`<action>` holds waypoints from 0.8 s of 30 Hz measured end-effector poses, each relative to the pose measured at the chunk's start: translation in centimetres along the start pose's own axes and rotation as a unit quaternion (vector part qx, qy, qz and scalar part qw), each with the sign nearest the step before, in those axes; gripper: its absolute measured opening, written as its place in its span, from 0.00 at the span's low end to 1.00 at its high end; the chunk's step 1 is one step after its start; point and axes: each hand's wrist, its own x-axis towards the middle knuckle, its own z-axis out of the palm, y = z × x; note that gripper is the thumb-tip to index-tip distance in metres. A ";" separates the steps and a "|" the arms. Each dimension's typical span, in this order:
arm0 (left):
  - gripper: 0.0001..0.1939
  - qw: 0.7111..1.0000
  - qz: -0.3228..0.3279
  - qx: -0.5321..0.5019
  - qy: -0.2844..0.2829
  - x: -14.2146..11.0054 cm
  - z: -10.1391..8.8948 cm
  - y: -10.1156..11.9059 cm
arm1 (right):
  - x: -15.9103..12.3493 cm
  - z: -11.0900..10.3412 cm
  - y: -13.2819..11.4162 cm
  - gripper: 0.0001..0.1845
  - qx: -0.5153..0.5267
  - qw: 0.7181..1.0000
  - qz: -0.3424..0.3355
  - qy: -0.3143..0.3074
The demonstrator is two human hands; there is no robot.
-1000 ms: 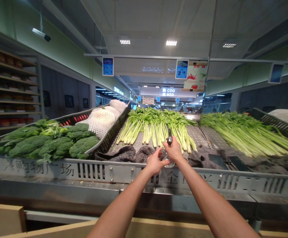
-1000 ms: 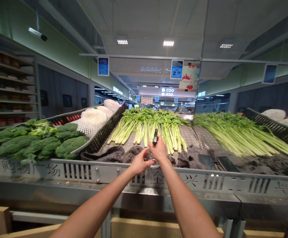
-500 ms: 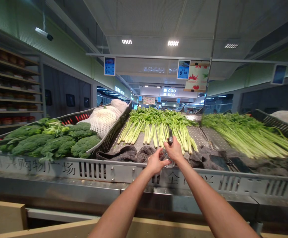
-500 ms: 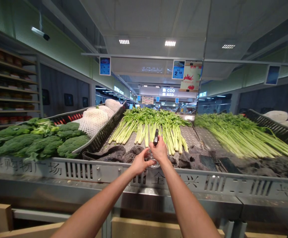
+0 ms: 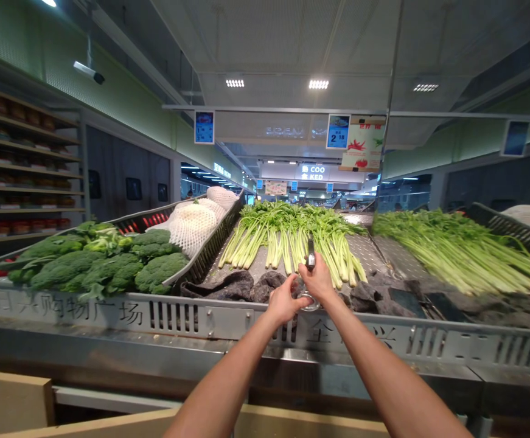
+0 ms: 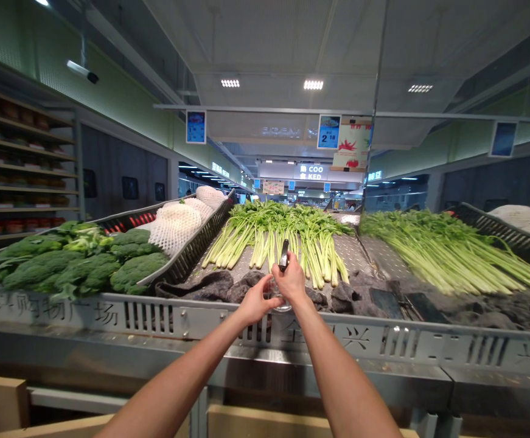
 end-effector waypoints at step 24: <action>0.37 1.000 -0.015 -0.017 0.014 -0.2 -1.6 -0.9 | 0.1 1.9 -0.7 0.19 0.087 0.996 0.015 -0.016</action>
